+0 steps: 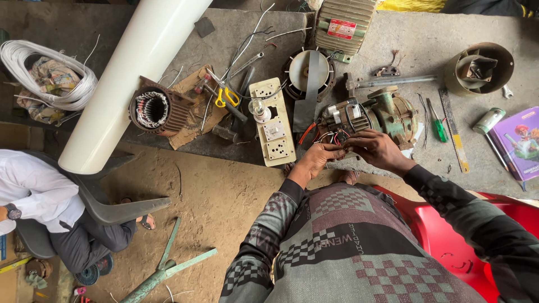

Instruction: The person works on an electrical motor, stripping wire insulation with pliers and twisting wires together by hand. They use a screwdriver to tighten connections on the motor's terminal block and adjust the wiring throughout the process.

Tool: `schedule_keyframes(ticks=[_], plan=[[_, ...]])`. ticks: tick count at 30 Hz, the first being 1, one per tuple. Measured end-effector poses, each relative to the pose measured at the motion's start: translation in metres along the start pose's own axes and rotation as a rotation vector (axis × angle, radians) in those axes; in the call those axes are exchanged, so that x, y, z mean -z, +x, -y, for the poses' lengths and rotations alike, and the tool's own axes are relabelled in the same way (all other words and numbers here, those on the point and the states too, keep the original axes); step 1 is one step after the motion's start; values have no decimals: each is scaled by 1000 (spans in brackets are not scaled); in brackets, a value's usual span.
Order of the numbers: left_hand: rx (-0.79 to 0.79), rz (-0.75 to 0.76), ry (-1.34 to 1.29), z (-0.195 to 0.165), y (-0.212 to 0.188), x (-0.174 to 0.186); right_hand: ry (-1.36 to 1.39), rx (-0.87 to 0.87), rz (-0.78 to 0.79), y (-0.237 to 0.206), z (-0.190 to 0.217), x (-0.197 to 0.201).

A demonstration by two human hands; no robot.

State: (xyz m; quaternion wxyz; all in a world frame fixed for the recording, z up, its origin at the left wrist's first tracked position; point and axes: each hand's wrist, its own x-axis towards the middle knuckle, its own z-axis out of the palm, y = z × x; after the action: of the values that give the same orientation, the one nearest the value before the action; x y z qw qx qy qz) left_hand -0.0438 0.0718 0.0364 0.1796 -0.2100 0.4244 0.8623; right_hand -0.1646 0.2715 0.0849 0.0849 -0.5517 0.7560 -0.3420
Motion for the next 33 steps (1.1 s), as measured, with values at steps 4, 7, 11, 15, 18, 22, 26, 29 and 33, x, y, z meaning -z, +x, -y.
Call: schedule_keyframes(ticks=[4, 7, 11, 15, 18, 22, 26, 29, 33], plan=[[-98, -47, 255, -2, -1, -2, -7, -18, 30, 0, -11, -7], [-161, -139, 691, 1, -4, -8, -102, 127, 163, -1, -16, 0], [-255, -237, 1216, 10, -8, -17, -134, 241, 315, 0, -12, 12], [-317, -237, 1116, 18, -14, -19, -134, 248, 162, -9, 7, 17], [-384, -192, 1054, 19, -18, -22, -91, 12, -10, -28, 26, 10], [-439, -168, 967, 12, -28, -32, 115, -401, -263, -66, 38, -17], [-584, -203, 1053, 1, -32, -44, 229, -587, -264, -118, 24, -52], [-651, -231, 1086, -3, -33, -50, 260, -828, -375, -162, 9, -70], [-657, -220, 1047, -2, -32, -50, 302, -1226, -814, -221, 12, -65]])
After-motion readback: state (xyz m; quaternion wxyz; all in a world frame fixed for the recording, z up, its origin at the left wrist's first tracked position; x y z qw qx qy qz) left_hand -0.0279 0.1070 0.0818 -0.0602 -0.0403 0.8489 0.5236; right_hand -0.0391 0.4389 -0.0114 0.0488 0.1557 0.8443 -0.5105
